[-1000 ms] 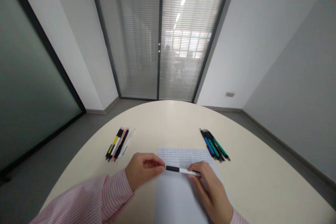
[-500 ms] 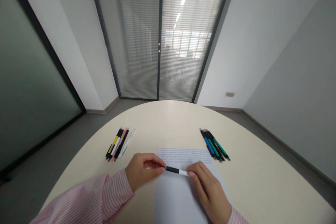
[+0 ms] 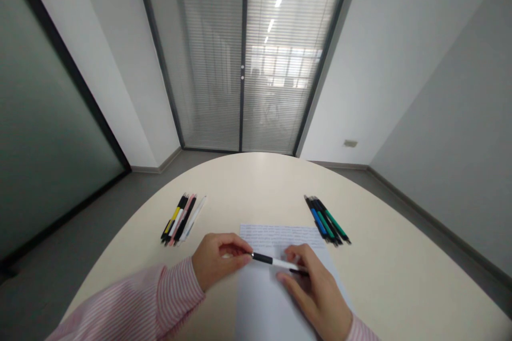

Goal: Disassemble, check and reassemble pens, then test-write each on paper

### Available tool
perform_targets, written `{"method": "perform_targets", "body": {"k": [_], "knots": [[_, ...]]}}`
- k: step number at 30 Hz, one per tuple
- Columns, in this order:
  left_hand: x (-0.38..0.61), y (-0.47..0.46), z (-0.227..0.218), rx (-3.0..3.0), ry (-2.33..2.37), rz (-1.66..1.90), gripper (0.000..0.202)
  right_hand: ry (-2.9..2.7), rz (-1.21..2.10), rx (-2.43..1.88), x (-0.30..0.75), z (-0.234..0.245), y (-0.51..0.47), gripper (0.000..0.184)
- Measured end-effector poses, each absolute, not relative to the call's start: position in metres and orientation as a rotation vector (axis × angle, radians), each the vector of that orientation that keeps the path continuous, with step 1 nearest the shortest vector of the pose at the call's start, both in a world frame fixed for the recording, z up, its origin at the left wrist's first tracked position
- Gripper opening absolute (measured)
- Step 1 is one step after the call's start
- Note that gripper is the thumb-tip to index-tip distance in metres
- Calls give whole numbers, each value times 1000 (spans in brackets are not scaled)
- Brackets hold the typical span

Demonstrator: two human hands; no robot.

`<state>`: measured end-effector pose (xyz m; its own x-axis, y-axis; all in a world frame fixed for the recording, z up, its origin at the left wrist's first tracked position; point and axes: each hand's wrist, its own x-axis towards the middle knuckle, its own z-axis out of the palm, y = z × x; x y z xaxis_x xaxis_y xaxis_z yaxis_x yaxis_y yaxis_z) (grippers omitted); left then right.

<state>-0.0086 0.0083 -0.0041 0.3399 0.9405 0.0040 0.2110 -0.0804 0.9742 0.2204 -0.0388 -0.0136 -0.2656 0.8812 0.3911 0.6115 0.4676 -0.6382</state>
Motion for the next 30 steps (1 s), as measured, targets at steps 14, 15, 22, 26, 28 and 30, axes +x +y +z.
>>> {"method": "perform_targets", "body": {"k": [14,15,22,26,28,30], "knots": [[-10,10,-5,1550,1071,886,21,-1999,418,-1238,223,-18,-39,7],[-10,10,-5,1549,1069,892,20,-2009,427,-1235,223,-17,-39,12],[-9,10,-5,1524,1072,925,19,-1947,409,-1245,224,-14,-40,14],[-10,10,-5,1507,1075,947,17,-1957,424,-1218,224,-16,-40,10],[-10,10,-5,1522,1083,956,15,-1954,462,-1230,225,-16,-40,15],[-11,10,-4,1536,1091,954,14,-1918,509,-1249,227,-15,-40,20]]}}
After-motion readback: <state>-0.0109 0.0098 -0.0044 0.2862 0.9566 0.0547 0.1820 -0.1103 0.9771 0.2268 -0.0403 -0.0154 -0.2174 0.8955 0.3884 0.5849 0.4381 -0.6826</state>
